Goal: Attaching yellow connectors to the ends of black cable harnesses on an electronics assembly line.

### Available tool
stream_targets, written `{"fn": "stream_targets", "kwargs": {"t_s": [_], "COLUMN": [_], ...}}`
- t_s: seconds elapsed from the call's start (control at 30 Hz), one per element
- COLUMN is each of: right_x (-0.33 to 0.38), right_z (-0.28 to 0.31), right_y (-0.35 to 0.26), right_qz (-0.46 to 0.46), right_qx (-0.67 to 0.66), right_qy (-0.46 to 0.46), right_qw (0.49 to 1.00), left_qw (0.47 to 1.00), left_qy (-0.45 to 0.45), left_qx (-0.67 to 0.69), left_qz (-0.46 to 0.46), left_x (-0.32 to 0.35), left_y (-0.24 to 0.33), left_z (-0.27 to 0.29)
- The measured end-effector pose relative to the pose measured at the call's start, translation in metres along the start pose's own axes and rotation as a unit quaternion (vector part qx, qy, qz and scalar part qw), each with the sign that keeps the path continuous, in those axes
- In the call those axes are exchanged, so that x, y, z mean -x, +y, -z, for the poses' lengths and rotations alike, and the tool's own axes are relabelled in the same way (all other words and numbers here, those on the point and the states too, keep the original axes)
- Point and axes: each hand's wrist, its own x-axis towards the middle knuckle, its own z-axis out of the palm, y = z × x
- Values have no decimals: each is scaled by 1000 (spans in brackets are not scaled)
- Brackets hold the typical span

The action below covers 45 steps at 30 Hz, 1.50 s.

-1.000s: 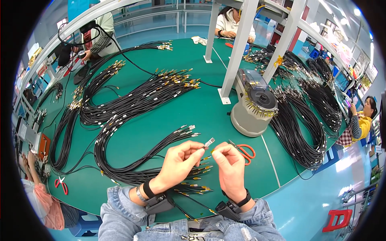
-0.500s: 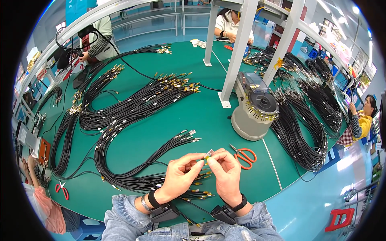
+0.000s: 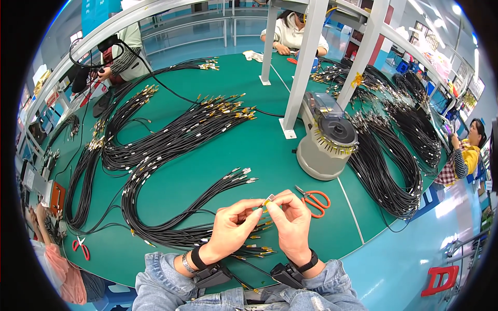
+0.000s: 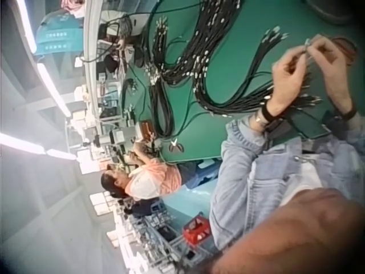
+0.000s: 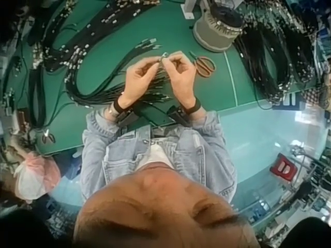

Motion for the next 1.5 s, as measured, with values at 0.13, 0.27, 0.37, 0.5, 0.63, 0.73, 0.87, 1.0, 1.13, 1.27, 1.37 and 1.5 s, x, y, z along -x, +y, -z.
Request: {"fn": "stream_targets", "kwargs": {"t_s": [0.13, 0.27, 0.37, 0.5, 0.63, 0.73, 0.87, 1.0, 1.13, 1.27, 1.37, 1.5], "right_x": [-1, -2, -2, -3, -3, -4, -4, -3, -2, 0, 1, 2], "right_z": [1, 3, 6, 8, 8, 7, 5, 7, 5, 4, 4, 5], "right_y": [0, -2, -2, -3, -4, -6, -8, -7, -10, -11, -10, -9], "right_qz": [1, 3, 4, 4, 1, -3, -1, 2, 6, -12, -36, -52], "right_qx": [7, 24, 37, 48, 46, 42, 42, 38, 42, 42, 19, -6], "right_qy": [-2, -11, -20, -30, -31, -29, -15, -18, -24, -23, -20, -19], "right_qw": [1000, 1000, 999, 998, 998, 999, 999, 999, 999, 999, 999, 998], "left_qw": [1000, 999, 997, 997, 995, 973, 903, 823, 807, 805, 807, 819], "left_qy": [4, 6, 9, 3, -7, 8, 34, -3, 27, 56, 63, 61], "left_qx": [-5, -36, -68, -74, -86, -201, -322, -455, -469, -460, -456, -443], "left_qz": [-6, -23, -39, -35, -51, -112, -284, -340, -358, -369, -370, -359], "left_x": [0, -1, -1, -1, -2, -2, -6, -7, -7, -9, -9, -9], "left_y": [0, 1, 2, 3, 1, 7, 4, 4, 2, -2, -4, -2], "left_z": [0, 1, 1, 2, 3, 2, 0, 9, 7, 6, 6, 6]}}
